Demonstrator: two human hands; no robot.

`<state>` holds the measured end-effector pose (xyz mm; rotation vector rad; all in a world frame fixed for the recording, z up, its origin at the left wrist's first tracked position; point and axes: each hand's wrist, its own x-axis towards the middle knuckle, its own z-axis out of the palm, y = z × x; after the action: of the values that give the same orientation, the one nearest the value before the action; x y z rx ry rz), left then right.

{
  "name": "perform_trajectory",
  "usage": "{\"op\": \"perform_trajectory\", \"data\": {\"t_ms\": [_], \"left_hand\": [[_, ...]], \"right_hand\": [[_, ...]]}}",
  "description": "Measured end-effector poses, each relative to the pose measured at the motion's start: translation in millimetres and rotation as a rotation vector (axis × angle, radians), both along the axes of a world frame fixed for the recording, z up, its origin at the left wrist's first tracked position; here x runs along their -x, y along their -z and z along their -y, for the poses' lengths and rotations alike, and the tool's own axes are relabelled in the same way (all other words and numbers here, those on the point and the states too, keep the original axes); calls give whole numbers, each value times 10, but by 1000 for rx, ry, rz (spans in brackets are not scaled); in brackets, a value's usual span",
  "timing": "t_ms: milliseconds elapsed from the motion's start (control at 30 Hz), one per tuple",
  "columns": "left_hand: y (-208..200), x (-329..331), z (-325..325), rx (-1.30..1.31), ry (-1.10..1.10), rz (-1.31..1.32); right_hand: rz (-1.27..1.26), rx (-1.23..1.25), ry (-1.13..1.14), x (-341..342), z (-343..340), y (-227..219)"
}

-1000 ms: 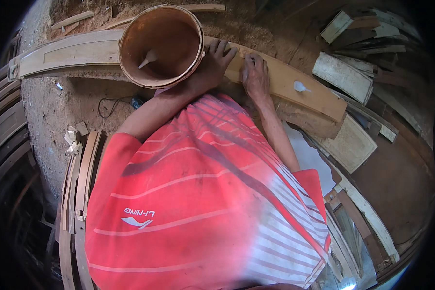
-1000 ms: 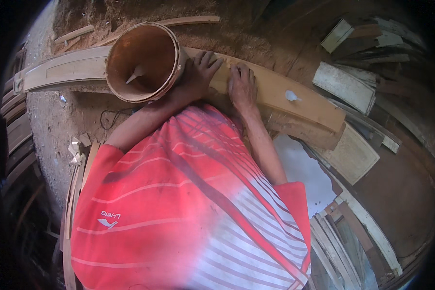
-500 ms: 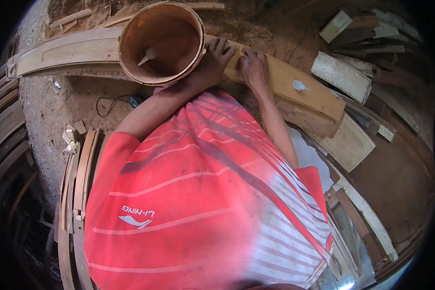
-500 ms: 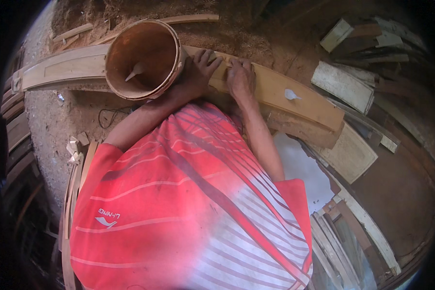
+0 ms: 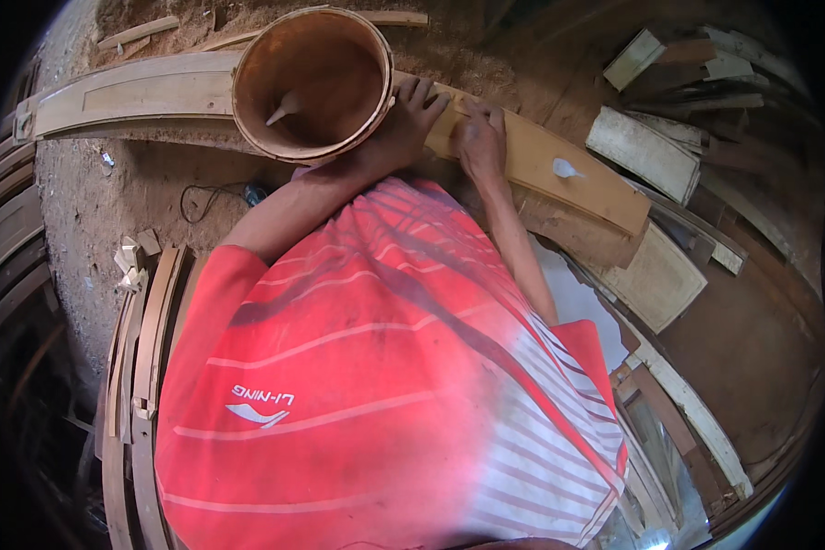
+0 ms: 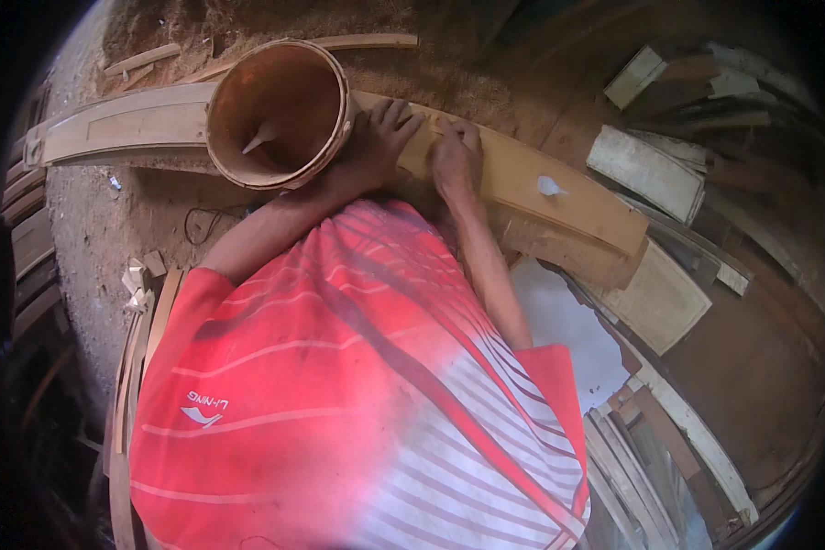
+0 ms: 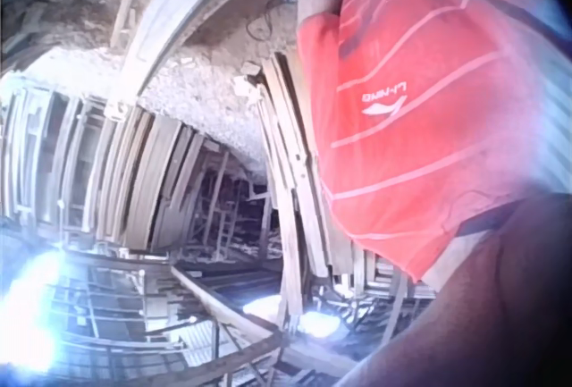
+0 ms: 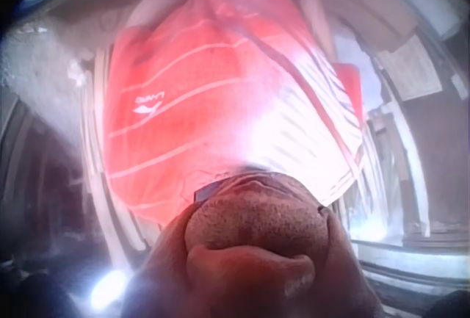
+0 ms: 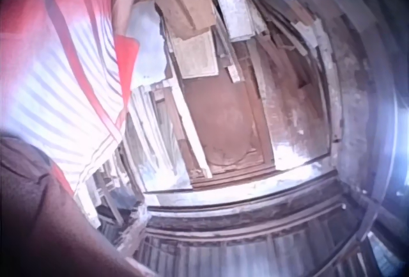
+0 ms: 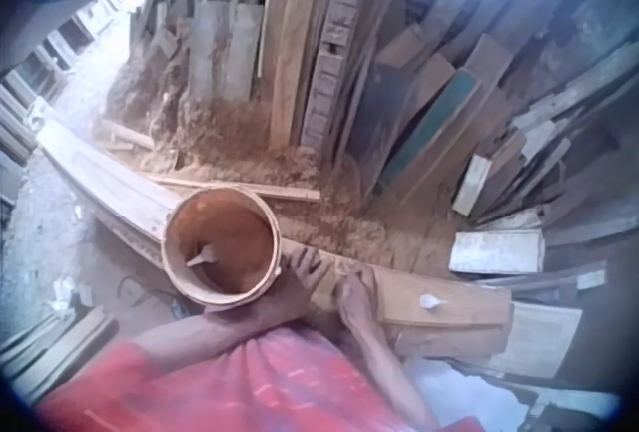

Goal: The person applies glue to a wooden board by squeezing it from a bottle and spreading it across the surface by hand.

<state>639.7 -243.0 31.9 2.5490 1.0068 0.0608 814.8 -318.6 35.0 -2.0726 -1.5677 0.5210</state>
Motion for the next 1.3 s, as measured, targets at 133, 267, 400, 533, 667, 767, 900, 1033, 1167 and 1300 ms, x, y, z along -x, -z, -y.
{"op": "perform_trajectory", "data": {"t_ms": [133,267,400,533,667,767,900,1033,1167,1300], "left_hand": [[57,-16,4,-38,-7,0],[54,-20,-6,-47,7,-1],[8,6,-13,50,11,29],[37,7,18,-27,-10,16],[74,5,11,-53,-15,81],[68,14,19,-46,-17,71],[86,7,14,-77,-3,65],[3,10,-25,-29,-2,19],[151,33,14,-55,-9,74],[236,49,63,-89,5,113]], "right_hand": [[204,71,-51,49,15,-27],[249,86,-81,43,13,-61],[194,144,-98,16,12,-52],[111,6,-34,-1,-3,1],[225,70,8,75,71,-12],[280,73,-53,103,86,13],[341,71,-76,108,83,29],[275,171,-83,62,-18,-96],[158,145,-66,112,-49,-139],[187,86,-74,187,-18,-44]]}}
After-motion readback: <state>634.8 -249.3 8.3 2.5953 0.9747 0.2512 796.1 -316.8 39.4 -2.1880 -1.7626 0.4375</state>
